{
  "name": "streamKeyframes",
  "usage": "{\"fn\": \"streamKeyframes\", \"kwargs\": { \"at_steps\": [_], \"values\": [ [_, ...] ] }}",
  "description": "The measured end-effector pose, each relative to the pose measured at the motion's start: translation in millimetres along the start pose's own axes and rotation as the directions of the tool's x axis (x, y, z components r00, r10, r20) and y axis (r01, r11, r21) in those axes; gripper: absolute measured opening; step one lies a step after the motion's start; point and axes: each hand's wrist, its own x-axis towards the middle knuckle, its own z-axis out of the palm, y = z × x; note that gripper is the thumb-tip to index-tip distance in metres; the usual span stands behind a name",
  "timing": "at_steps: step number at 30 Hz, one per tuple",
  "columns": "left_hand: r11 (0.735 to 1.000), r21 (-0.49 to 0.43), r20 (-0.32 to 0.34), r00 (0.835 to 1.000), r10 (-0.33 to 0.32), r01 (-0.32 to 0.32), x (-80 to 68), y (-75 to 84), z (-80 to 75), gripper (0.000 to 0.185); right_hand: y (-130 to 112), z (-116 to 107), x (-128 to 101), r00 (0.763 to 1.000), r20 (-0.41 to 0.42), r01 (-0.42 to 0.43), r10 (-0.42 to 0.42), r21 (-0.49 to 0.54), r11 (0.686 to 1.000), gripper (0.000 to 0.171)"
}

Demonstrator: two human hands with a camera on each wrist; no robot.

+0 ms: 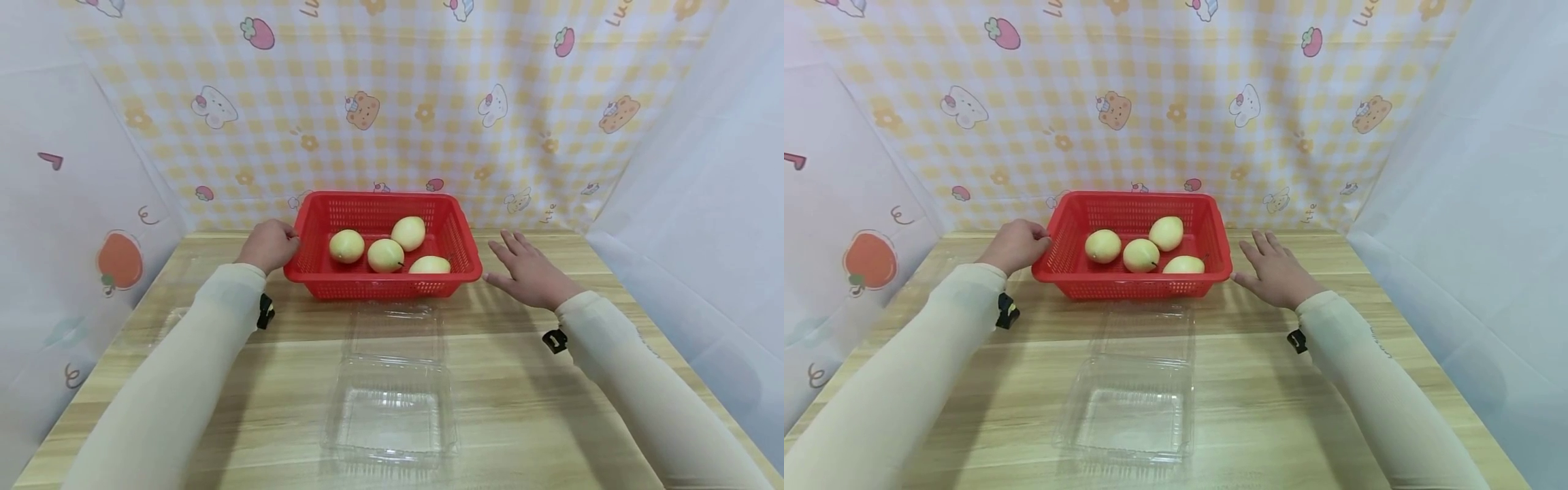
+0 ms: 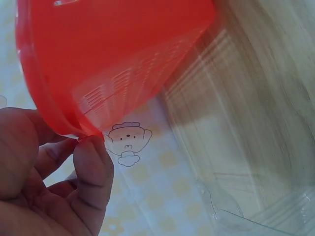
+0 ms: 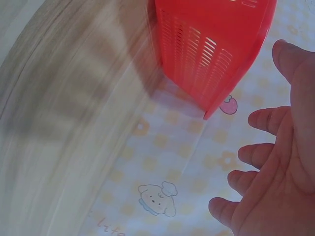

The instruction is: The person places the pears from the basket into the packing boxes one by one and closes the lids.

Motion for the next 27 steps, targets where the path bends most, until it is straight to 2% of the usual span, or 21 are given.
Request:
{"fn": "streamKeyframes", "kwargs": {
  "at_steps": [9, 16, 22, 27],
  "values": [
    [0.998, -0.052, 0.040, 0.999, -0.031, 0.033, 3.6, 2.1, -1.2, 0.025, -2.9, 0.1, 3.7, 1.000, 0.006, 0.009, -0.009, 0.009, 1.000, 0.079],
    [0.992, -0.092, 0.050, 0.995, -0.083, 0.087, 2.0, 3.1, -2.8, 0.029, -10.3, -1.0, 10.5, 0.999, -0.014, 0.040, -0.040, 0.004, 0.999, 0.077],
    [0.994, -0.068, 0.059, 0.995, -0.081, 0.085, 1.0, 4.3, -1.4, 0.031, -14.8, -2.5, 14.2, 0.998, -0.017, 0.057, -0.056, 0.027, 0.998, 0.075],
    [0.998, -0.022, 0.057, 0.996, -0.066, 0.067, 3.0, 5.0, -1.5, 0.025, -20.0, -8.6, 18.1, 0.997, -0.029, 0.077, -0.075, 0.053, 0.996, 0.072]
  ]
}}
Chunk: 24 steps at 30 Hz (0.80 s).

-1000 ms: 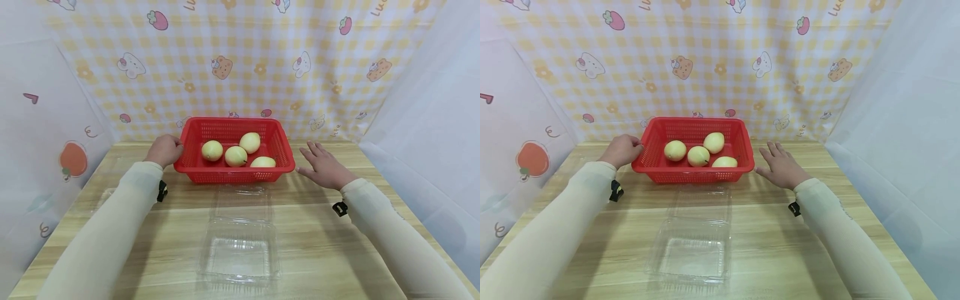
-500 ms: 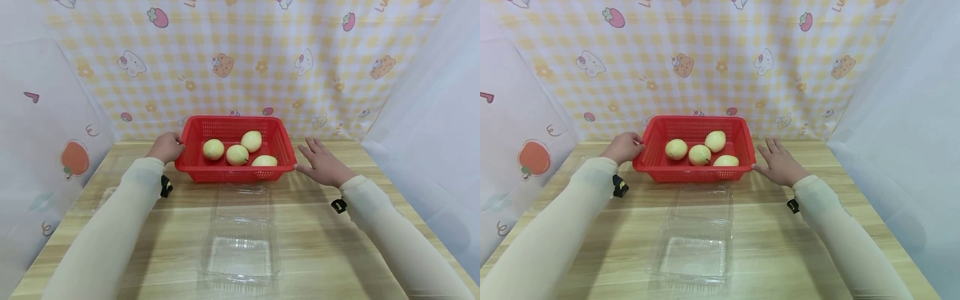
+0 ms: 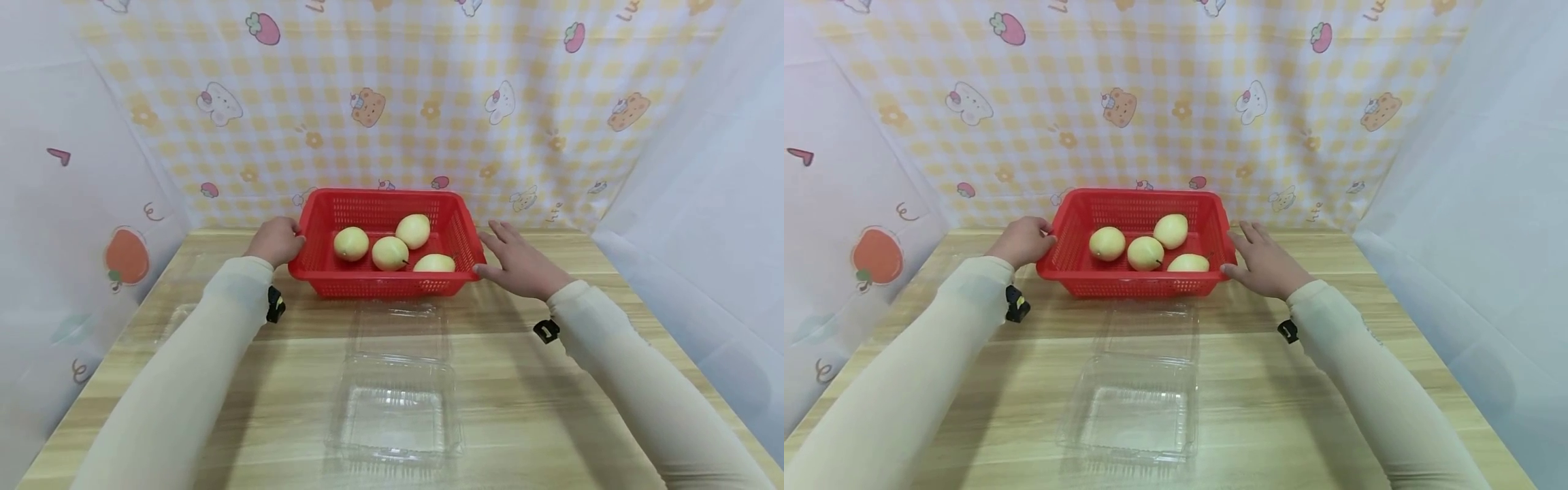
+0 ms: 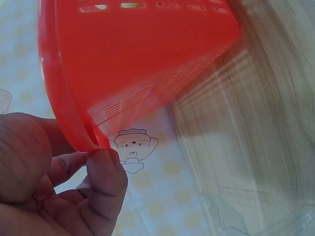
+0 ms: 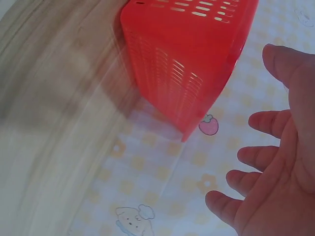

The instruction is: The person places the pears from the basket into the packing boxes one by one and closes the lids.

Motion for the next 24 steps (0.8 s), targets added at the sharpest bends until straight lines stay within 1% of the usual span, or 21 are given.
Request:
{"fn": "streamKeyframes", "kwargs": {
  "at_steps": [3, 7, 14, 21, 24],
  "values": [
    [1.000, 0.014, -0.004, 1.000, 0.012, -0.012, 0.8, 0.7, -0.8, 0.023, -1.6, -2.7, 2.1, 1.000, -0.003, -0.007, 0.007, 0.000, 1.000, 0.073],
    [1.000, -0.006, -0.004, 1.000, 0.006, -0.006, -1.2, 2.3, -1.0, 0.025, -1.5, -4.2, 3.7, 1.000, 0.001, -0.010, 0.010, 0.007, 1.000, 0.072],
    [0.999, -0.030, -0.005, 1.000, -0.019, 0.019, -3.4, 3.2, 1.5, 0.025, -2.3, -8.9, 7.1, 0.999, 0.039, -0.020, 0.018, 0.042, 0.999, 0.071],
    [1.000, -0.022, -0.012, 1.000, -0.005, 0.005, -2.2, 0.8, 1.3, 0.024, -6.5, -16.0, 14.6, 0.998, 0.065, -0.022, 0.018, 0.058, 0.998, 0.070],
    [0.999, -0.036, -0.008, 1.000, -0.010, 0.009, -1.8, 0.0, 0.2, 0.026, -9.1, -18.3, 17.2, 0.997, 0.075, -0.021, 0.017, 0.055, 0.998, 0.070]
  ]
}}
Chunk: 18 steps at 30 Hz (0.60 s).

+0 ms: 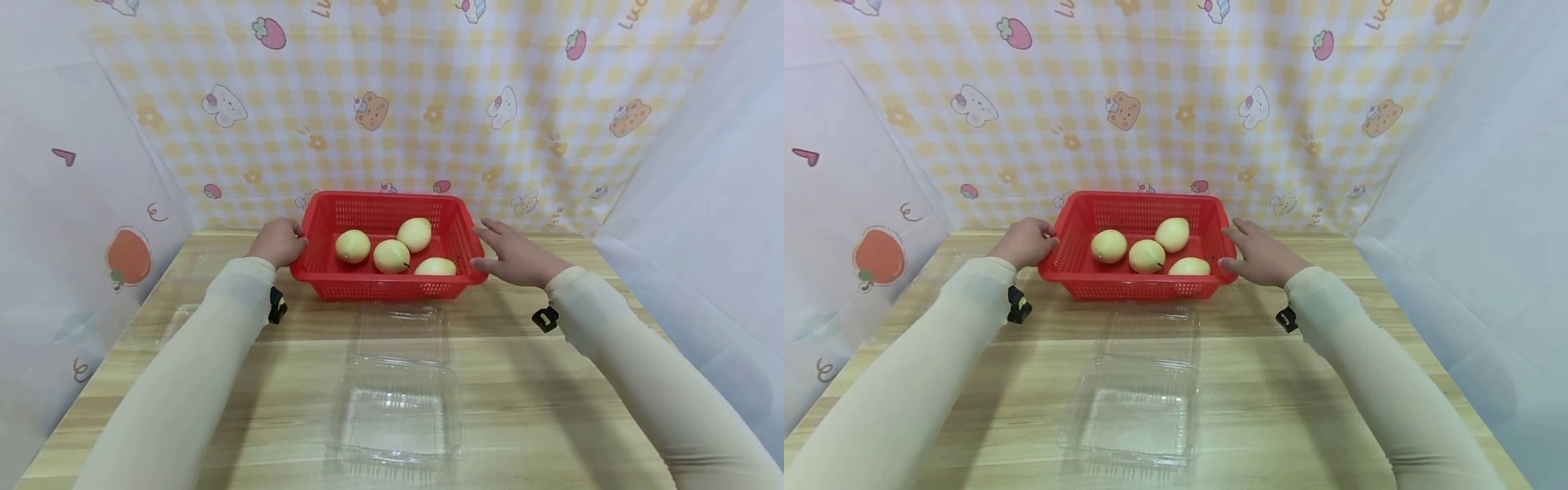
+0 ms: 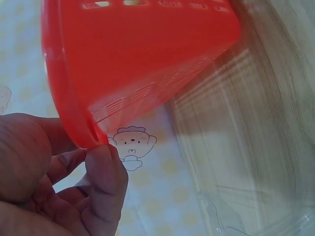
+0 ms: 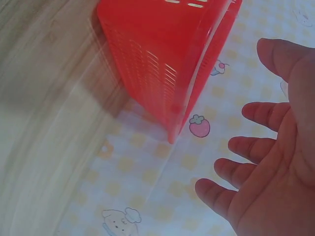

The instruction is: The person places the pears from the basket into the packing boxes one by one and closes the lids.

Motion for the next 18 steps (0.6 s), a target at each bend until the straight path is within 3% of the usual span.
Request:
{"fn": "streamKeyframes", "kwargs": {
  "at_steps": [6, 18],
  "values": [
    [1.000, -0.005, 0.005, 1.000, -0.022, 0.022, -2.8, 3.3, -0.5, 0.026, -7.6, -3.5, 4.4, 0.999, 0.033, 0.012, -0.011, -0.014, 1.000, 0.071],
    [0.998, 0.068, -0.032, 0.999, 0.002, 0.000, -3.4, 5.5, 1.9, 0.021, -23.8, -5.9, 12.7, 0.994, 0.099, 0.052, -0.046, -0.054, 0.997, 0.070]
  ]
}}
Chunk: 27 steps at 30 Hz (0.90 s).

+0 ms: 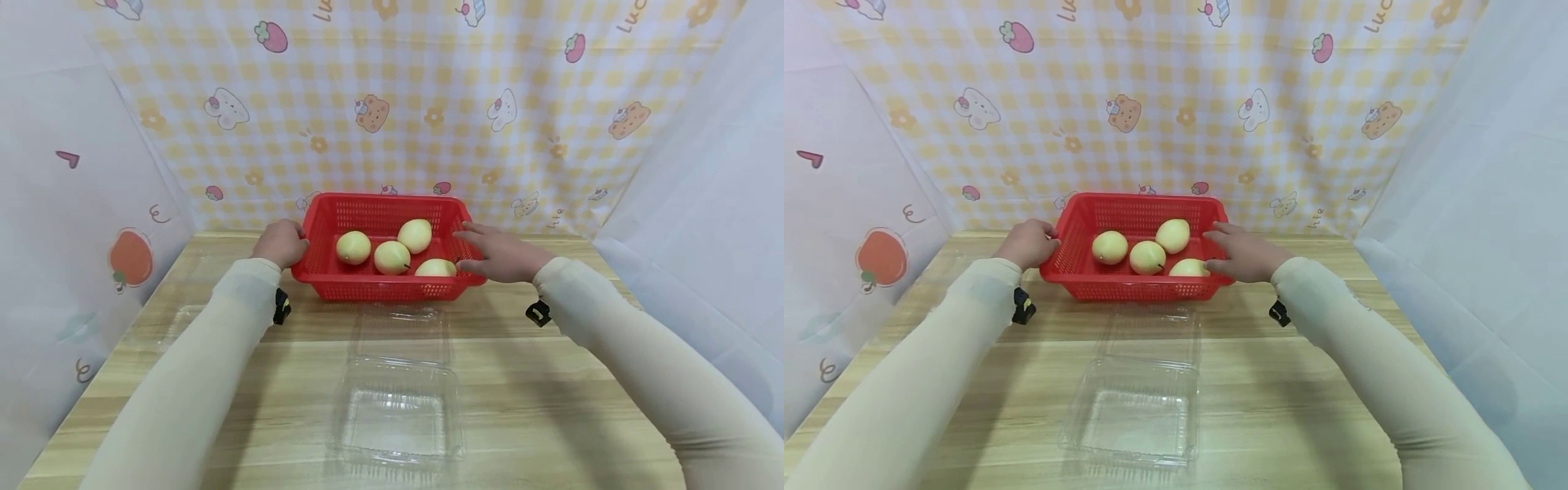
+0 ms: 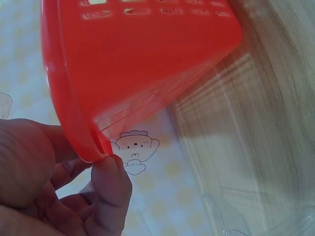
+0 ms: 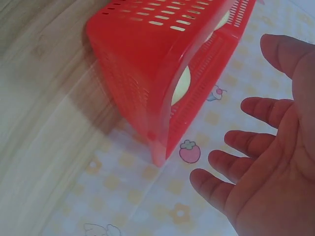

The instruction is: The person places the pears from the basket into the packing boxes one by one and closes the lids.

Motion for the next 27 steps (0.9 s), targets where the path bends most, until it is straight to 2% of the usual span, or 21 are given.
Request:
{"fn": "streamKeyframes", "kwargs": {
  "at_steps": [4, 9, 17, 27],
  "values": [
    [1.000, 0.013, -0.006, 1.000, 0.002, -0.002, 0.6, -1.2, -0.5, 0.021, -3.3, 4.0, 6.2, 0.999, 0.028, 0.024, -0.023, -0.016, 1.000, 0.068],
    [1.000, 0.012, -0.008, 1.000, -0.024, 0.024, 0.7, 0.3, -1.9, 0.021, -8.1, 9.0, 12.1, 0.996, 0.061, 0.064, -0.060, -0.054, 0.997, 0.067],
    [0.998, 0.026, 0.004, 0.998, -0.061, 0.061, 4.5, 2.2, 2.2, 0.022, -9.8, 10.8, 17.8, 0.995, 0.060, 0.080, -0.076, -0.066, 0.995, 0.062],
    [0.996, 0.059, -0.011, 0.998, -0.061, 0.062, 1.1, 4.8, 3.1, 0.020, -17.9, 5.4, 23.4, 0.993, 0.101, 0.063, -0.060, -0.029, 0.998, 0.060]
  ]
}}
